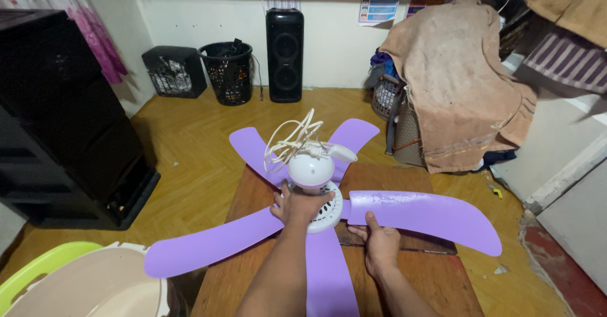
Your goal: The person wipes purple fan blades with a cloth, then attaches each blade to a white fan motor housing on a wooden table. The person also wraps the fan's power cord around the motor housing.
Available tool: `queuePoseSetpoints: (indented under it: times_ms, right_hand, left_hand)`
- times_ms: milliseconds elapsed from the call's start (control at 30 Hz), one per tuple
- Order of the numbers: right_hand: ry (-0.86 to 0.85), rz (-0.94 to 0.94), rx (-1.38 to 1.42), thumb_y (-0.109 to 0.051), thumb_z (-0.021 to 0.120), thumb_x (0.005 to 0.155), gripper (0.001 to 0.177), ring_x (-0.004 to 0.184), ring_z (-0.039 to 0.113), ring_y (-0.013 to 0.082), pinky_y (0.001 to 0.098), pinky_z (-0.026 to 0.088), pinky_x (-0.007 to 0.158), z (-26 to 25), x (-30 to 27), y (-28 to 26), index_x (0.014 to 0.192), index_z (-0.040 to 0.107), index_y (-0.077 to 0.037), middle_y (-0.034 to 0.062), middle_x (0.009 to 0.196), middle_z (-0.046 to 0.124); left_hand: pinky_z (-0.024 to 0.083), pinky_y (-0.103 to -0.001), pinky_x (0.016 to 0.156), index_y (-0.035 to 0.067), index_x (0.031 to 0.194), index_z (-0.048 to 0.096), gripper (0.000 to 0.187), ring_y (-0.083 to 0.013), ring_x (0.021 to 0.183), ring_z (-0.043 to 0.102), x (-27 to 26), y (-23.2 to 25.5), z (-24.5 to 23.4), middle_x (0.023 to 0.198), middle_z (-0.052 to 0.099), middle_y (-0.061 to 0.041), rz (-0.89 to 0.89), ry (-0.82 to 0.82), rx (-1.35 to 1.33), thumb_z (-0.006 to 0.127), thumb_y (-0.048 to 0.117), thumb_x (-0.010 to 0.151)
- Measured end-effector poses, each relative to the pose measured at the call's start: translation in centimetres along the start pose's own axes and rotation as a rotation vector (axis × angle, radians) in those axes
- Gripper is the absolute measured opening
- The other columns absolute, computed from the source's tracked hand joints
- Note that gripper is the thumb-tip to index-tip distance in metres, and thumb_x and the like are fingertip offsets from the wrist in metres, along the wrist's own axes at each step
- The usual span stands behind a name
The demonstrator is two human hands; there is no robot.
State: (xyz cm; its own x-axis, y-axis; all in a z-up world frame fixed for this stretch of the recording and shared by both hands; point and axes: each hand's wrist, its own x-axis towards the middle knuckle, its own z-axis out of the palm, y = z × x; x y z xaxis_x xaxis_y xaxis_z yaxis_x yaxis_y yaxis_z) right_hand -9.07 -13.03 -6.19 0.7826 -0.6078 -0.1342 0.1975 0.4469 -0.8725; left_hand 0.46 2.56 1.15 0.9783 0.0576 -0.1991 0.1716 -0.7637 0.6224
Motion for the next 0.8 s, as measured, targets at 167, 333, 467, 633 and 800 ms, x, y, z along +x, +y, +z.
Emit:
queuePoseSetpoints:
  times_ms: [167, 333, 467, 633, 800]
  right_hand:
    - [-0.028, 0.039, 0.028, -0.011, 0.061, 0.099, 0.028, 0.086, 0.072, 0.0329, 0.0462, 0.065, 0.075, -0.1, 0.0, -0.4, 0.111, 0.062, 0.014, 0.0218, 0.103, 0.07]
    - [-0.039, 0.098, 0.044, -0.011, 0.06, 0.098, 0.031, 0.092, 0.074, 0.0372, 0.0481, 0.065, 0.075, 0.0, -0.1, -1.0, 0.115, 0.06, 0.015, 0.0227, 0.107, 0.07]
    - [-0.066, 0.167, 0.005, -0.012, 0.059, 0.098, 0.032, 0.094, 0.073, 0.0387, 0.0466, 0.063, 0.074, 0.2, 0.1, -1.3, 0.12, 0.059, 0.011, 0.0218, 0.109, 0.07]
    - [-0.054, 0.246, 0.005, -0.012, 0.061, 0.098, 0.035, 0.093, 0.073, 0.0391, 0.0454, 0.065, 0.075, 0.4, 0.3, -1.7, 0.12, 0.058, 0.015, 0.0254, 0.109, 0.07]
    - [-0.058, 0.278, -0.048, -0.012, 0.064, 0.097, 0.034, 0.091, 0.074, 0.0396, 0.045, 0.064, 0.073, 0.5, 0.9, -1.6, 0.118, 0.059, 0.015, 0.0249, 0.108, 0.069]
  left_hand:
    - [0.013, -0.053, 0.122, 0.027, 0.153, 0.047, 0.115, -0.0335, 0.155, 0.014, 0.7, 0.0, 0.1, 0.171, 0.016, -0.004, 0.009, -0.014, 0.021, 0.079, 0.08, 0.056]
    - [0.013, -0.055, 0.122, 0.029, 0.152, 0.049, 0.11, -0.034, 0.153, 0.019, 0.0, 0.1, 0.0, 0.17, 0.017, -0.003, 0.017, -0.016, 0.015, 0.078, 0.078, 0.058]
    - [0.013, -0.057, 0.123, 0.028, 0.149, 0.054, 0.104, -0.0352, 0.152, 0.021, -0.3, 0.4, -0.1, 0.169, 0.02, -0.003, 0.005, -0.026, 0.031, 0.076, 0.077, 0.06]
    - [0.012, -0.057, 0.121, 0.022, 0.15, 0.052, 0.11, -0.0348, 0.15, 0.022, -0.2, 0.4, -0.1, 0.167, 0.021, -0.004, 0.009, 0.009, 0.023, 0.079, 0.077, 0.058]
    - [0.012, -0.056, 0.121, 0.014, 0.148, 0.053, 0.111, -0.0345, 0.15, 0.021, -0.3, 0.4, 0.2, 0.168, 0.02, -0.004, 0.011, 0.015, 0.043, 0.079, 0.078, 0.06]
